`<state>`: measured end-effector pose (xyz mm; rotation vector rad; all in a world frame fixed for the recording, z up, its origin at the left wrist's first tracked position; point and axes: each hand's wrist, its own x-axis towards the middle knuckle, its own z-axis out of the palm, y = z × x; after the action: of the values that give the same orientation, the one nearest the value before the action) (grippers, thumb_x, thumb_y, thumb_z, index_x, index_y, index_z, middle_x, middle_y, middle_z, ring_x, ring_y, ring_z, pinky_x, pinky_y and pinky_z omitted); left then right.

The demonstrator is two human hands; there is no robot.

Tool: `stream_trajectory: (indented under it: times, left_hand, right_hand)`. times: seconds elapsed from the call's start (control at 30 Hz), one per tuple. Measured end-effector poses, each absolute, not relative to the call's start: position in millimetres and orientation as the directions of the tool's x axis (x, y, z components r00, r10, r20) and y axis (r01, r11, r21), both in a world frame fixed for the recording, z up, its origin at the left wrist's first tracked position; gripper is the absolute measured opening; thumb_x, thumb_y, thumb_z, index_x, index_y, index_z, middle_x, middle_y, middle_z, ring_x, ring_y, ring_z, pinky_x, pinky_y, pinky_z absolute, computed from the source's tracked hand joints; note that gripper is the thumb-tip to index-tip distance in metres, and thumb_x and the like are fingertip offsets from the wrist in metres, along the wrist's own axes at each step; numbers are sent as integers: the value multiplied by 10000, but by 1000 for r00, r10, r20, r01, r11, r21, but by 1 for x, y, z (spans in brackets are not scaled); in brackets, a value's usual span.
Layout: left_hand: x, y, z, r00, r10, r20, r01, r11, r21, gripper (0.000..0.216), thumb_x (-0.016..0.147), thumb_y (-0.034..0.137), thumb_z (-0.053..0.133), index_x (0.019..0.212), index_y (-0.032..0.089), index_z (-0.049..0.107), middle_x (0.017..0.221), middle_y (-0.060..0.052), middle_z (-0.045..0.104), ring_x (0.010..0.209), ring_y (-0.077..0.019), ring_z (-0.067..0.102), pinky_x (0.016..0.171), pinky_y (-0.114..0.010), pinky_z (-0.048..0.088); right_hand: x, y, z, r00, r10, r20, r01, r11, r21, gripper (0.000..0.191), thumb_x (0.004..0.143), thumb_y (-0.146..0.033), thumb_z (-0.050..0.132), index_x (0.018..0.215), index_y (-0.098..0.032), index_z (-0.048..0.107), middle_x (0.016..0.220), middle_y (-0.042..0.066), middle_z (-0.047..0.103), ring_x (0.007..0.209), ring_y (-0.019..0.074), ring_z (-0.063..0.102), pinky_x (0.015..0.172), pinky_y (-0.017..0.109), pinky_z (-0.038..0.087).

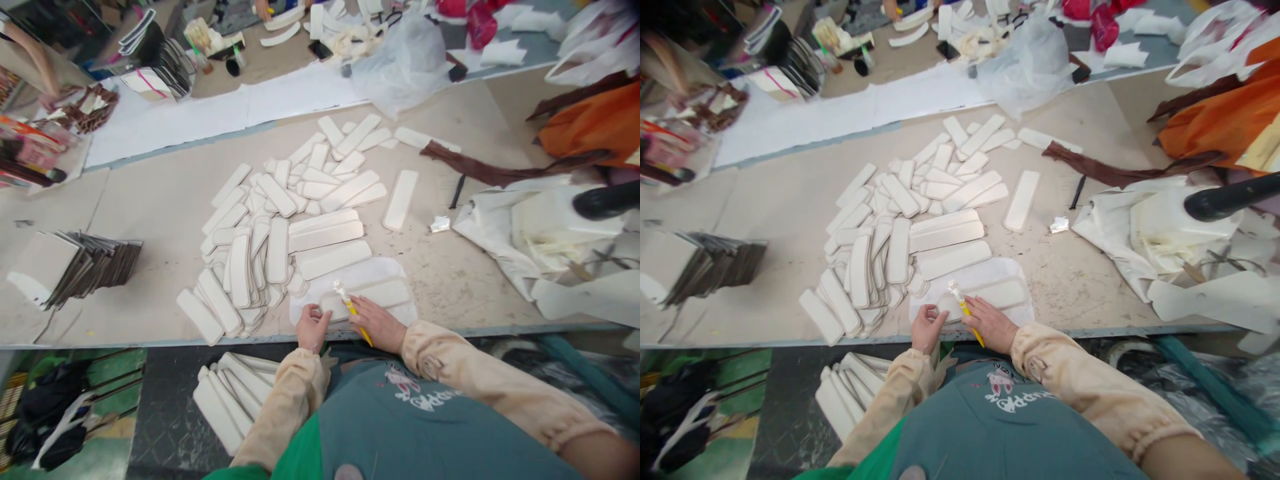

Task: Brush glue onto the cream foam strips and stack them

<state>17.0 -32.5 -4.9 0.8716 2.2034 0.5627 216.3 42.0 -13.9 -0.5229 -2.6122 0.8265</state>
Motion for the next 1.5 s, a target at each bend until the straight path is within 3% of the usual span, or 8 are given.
stream_trajectory:
  times: [0.13, 0.37, 0.8, 0.97, 1.07, 1.2, 1.3, 1.5]
  left_hand:
    - [17, -30, -8, -512, 769, -383, 502, 630, 592, 466, 734, 470, 574, 1130, 229, 522, 805, 21, 575, 607, -108, 553, 651, -260, 442]
    - [18, -27, -15, -503, 795, -341, 563, 600, 569, 394, 739, 465, 549, 1053, 228, 558, 794, 13, 539, 657, -134, 554, 633, -267, 438]
    - [24, -21, -8, -533, 769, -353, 571, 635, 521, 325, 727, 432, 549, 973, 222, 523, 852, -3, 563, 719, -159, 575, 654, -289, 437]
    - [22, -20, -2, -576, 744, -338, 573, 662, 482, 261, 691, 418, 578, 827, 201, 526, 804, -16, 568, 743, -184, 574, 716, -333, 446]
    - [24, -18, 13, -572, 744, -345, 502, 650, 570, 206, 691, 402, 571, 744, 215, 502, 720, 2, 557, 732, -179, 571, 714, -319, 449]
    - [38, -7, 54, -416, 849, -326, 298, 466, 833, 177, 706, 367, 555, 716, 222, 453, 734, 8, 563, 713, -146, 554, 693, -275, 452]
    - [55, 9, 95, -302, 923, -240, 129, 289, 949, 210, 696, 331, 617, 710, 202, 451, 795, -6, 573, 737, -130, 542, 690, -249, 439]
    - [85, 49, 181, -256, 959, -123, -269, 52, 962, 251, 647, 245, 720, 743, 179, 498, 740, 24, 566, 646, -86, 509, 598, -200, 380]
  right_hand:
    - [203, 40, -14, -906, 383, 178, 227, 797, -560, 189, 857, -240, 537, 1023, -159, 579, 1286, 174, 510, 1350, 262, 264, 1057, 504, 314]
    - [200, 39, -25, -929, 360, 87, 263, 806, -531, 258, 847, -316, 569, 1055, -165, 575, 1314, 164, 482, 1364, 257, 220, 1065, 508, 275]
    - [309, 75, -42, -772, 620, 143, 503, 733, -458, 242, 844, -247, 556, 1066, -151, 561, 1305, 193, 495, 1349, 292, 269, 1039, 565, 296]
    - [335, 76, -34, -670, 729, 141, 614, 650, -448, 274, 827, -280, 575, 1074, -168, 537, 1304, 193, 503, 1318, 313, 331, 1033, 598, 286]
    - [340, 74, -23, -546, 811, 209, 654, 569, -499, 258, 832, -288, 571, 1064, -187, 522, 1307, 177, 509, 1300, 303, 367, 1040, 584, 300]
    - [340, 72, 3, -416, 862, 290, 564, 495, -661, 268, 823, -289, 588, 1062, -224, 484, 1343, 140, 485, 1263, 274, 428, 1052, 521, 340]
    - [335, 73, 29, -367, 899, 238, 419, 388, -821, 310, 821, -304, 594, 1076, -248, 427, 1352, 126, 477, 1246, 254, 452, 1039, 474, 370]
    - [318, 82, 76, -392, 910, 137, -31, 136, -990, 439, 775, -323, 668, 1066, -279, 343, 1366, 117, 454, 1291, 243, 391, 1089, 476, 260]
